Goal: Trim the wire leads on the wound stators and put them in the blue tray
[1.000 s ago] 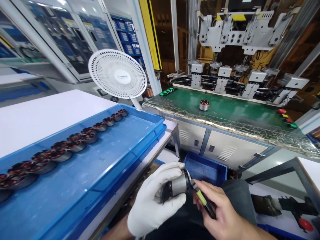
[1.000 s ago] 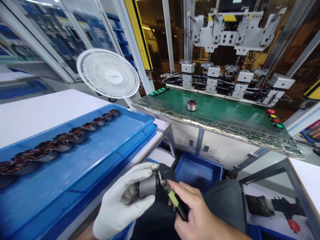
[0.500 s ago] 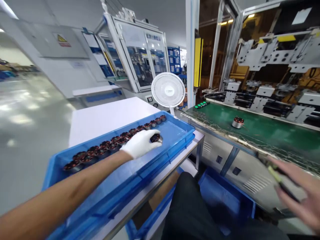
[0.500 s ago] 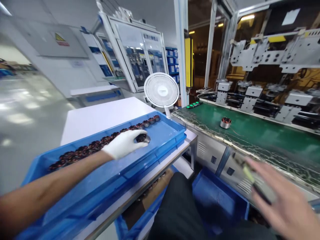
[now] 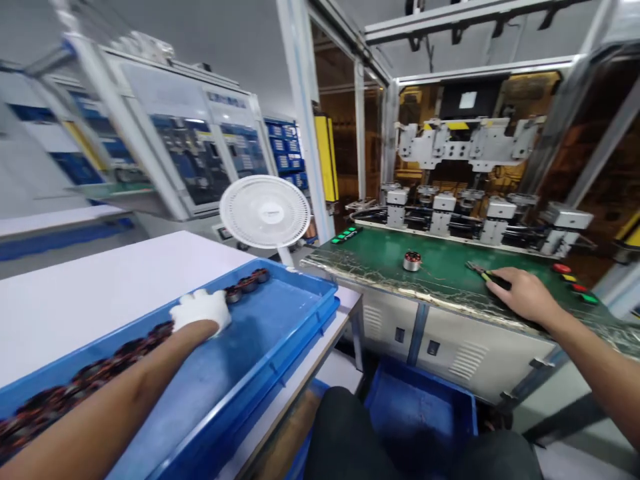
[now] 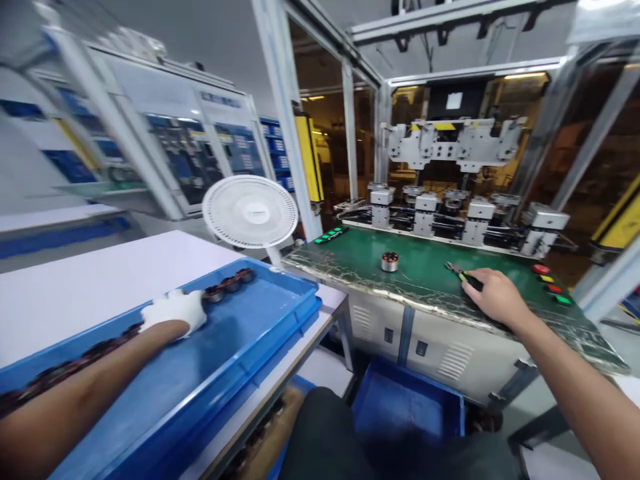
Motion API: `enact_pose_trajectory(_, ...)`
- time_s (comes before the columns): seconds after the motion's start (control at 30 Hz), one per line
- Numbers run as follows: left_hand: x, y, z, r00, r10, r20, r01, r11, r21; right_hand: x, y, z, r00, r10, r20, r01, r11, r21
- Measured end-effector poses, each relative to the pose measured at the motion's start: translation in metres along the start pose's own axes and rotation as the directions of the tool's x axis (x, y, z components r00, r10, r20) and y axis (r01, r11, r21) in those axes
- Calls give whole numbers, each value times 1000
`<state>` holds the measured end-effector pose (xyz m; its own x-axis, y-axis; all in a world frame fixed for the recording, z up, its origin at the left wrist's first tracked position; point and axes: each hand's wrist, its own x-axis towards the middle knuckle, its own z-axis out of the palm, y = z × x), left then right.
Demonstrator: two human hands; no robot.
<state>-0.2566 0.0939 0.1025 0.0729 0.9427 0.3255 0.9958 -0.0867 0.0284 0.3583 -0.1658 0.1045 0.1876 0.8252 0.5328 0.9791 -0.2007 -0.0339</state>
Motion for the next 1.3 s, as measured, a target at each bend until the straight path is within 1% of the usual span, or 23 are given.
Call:
enact_pose_trajectory(0.07, 4, 53, -31, 990, 135, -39, -134, 991, 30, 2, -5, -2, 1000, -9, 16, 9, 1000, -13)
enact_pose_trajectory(0.1, 3, 85, -48, 967, 235, -93, -234, 972, 21, 3, -7, -4, 1000, -2, 22, 3, 1000, -23)
enact_pose_trajectory(0.13, -1, 120, -64, 906, 385, -178, -394, 919, -15, 3, -9, -5, 1000, 8, 25, -7, 999, -32)
enact_pose_trajectory(0.17, -6, 156, -79, 822, 536, -192, -555, 830, -60, 3, -10, -7, 999, 18, 26, -17, 999, -39)
enact_pose_trajectory(0.2, -11, 191, -90, 773, 608, -178, -630, 769, -107, 2, -12, -8, 999, 24, 28, -23, 999, -43)
enact_pose_trajectory(0.27, -18, 256, -103, 688, 714, -129, -724, 665, -185, -1, -13, -10, 999, 21, 33, -19, 999, -37)
enact_pose_trajectory(0.33, -18, 306, -103, 631, 774, -50, -752, 595, -284, -3, -13, -10, 999, 15, 40, -15, 1000, -15)
enact_pose_trajectory(0.43, -13, 344, -96, 585, 805, 102, -709, 568, -417, -4, -10, -9, 999, 53, -6, -53, 998, 22)
enact_pose_trajectory(0.53, -30, 341, -96, 583, 807, 91, -707, 559, -432, -7, -16, -15, 972, 117, -203, -98, 990, 101)
enact_pose_trajectory(0.6, -63, 324, -98, 599, 801, -6, -710, 528, -466, -17, -35, -26, 929, 150, -338, -70, 969, 238)
enact_pose_trajectory(0.63, -84, 313, -98, 611, 787, -88, -703, 488, -518, -25, -52, -33, 922, 160, -354, -33, 940, 340)
enact_pose_trajectory(0.7, -132, 288, -93, 644, 735, -213, -685, 430, -588, -47, -94, -48, 957, 140, -254, 34, 816, 577)
enact_pose_trajectory(0.77, -174, 267, -85, 629, 724, -282, -705, 379, -599, -71, -141, -63, 999, 26, -34, 10, 626, 780)
enact_pose_trajectory(0.8, -192, 258, -80, 612, 723, -321, -724, 348, -596, -83, -161, -69, 998, -20, 58, -38, 554, 831)
enact_pose_trajectory(0.87, -216, 244, -69, 564, 706, -428, -779, 282, -560, -103, -189, -78, 981, -97, 169, -97, 509, 855)
enact_pose_trajectory(0.9, -224, 239, -65, 536, 689, -488, -810, 255, -529, -110, -196, -82, 977, -139, 164, -68, 526, 848)
enact_pose_trajectory(0.97, -233, 230, -58, 498, 656, -567, -848, 233, -476, -121, -198, -87, 962, -273, 4, 168, 604, 779)
enact_pose_trajectory(1.0, -236, 225, -55, 493, 656, -572, -851, 225, -475, -124, -196, -89, 922, -371, -107, 339, 645, 685)
enact_pose_trajectory(1.03, -239, 220, -54, 497, 666, -556, -841, 213, -497, -127, -193, -92, 856, -479, -195, 499, 669, 551)
enact_pose_trajectory(1.1, -245, 210, -51, 522, 703, -482, -787, 180, -590, -134, -188, -97, 715, -651, -254, 699, 664, 266)
enact_pose_trajectory(1.17, -252, 202, -48, 553, 732, -398, -699, 147, -700, -142, -185, -103, 658, -718, -228, 750, 651, 113)
enact_pose_trajectory(1.23, -259, 196, -44, 595, 727, -343, -601, 120, -790, -149, -183, -106, 651, -724, -227, 753, 654, 74)
enact_pose_trajectory(1.3, -263, 193, -42, 623, 701, -347, -529, 51, -847, -154, -178, -104, 657, -720, -223, 748, 660, 71)
